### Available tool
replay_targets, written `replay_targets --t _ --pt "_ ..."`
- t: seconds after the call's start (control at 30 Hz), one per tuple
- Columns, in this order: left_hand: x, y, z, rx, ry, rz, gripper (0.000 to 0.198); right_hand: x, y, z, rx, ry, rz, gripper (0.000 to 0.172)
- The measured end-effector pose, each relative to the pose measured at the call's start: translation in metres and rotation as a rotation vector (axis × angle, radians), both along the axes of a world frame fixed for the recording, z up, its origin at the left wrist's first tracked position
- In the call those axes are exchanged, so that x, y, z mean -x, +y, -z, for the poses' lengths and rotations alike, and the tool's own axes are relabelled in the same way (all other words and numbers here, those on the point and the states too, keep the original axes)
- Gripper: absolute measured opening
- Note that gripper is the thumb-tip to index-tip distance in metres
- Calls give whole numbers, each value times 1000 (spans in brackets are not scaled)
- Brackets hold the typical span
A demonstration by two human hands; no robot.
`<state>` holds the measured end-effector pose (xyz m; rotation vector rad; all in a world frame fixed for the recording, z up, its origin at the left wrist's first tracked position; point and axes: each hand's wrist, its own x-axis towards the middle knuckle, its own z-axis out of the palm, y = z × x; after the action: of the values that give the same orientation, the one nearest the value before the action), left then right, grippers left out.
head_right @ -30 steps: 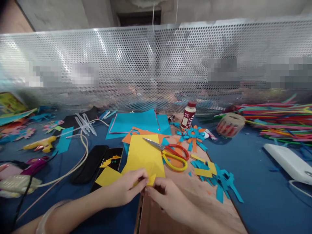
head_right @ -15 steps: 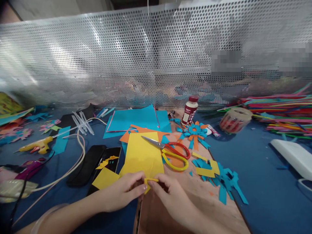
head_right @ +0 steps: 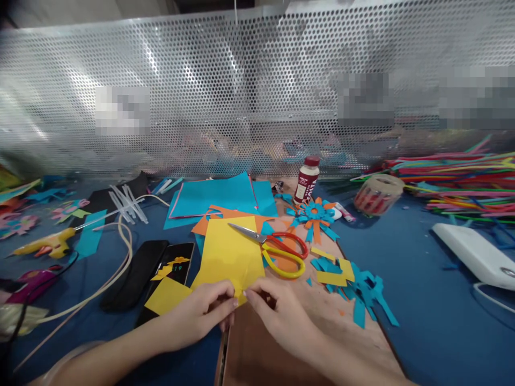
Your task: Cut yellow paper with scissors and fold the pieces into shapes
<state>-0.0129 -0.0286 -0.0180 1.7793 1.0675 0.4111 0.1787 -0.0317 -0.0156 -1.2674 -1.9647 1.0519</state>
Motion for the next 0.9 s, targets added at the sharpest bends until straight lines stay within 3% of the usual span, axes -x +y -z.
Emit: replay_targets --t 0.13,0.4,0.53,0.63,0.77,0.9 --pt "0 2 0 3 -2 12 29 2 -2 5 25 75 16 25" --pt "1 2 4 120 -44 15 32 0 5 -9 89 8 -23 28" --pt "2 -2 3 78 -2 37 30 3 4 -2 70 96 -68 18" --pt "2 -4 2 29 20 58 28 5 3 6 73 108 -55 20" --pt "1 -4 4 -71 18 -29 20 6 3 10 62 48 8 25" --pt "1 1 9 73 -153 -91 19 5 2 10 4 55 17 22"
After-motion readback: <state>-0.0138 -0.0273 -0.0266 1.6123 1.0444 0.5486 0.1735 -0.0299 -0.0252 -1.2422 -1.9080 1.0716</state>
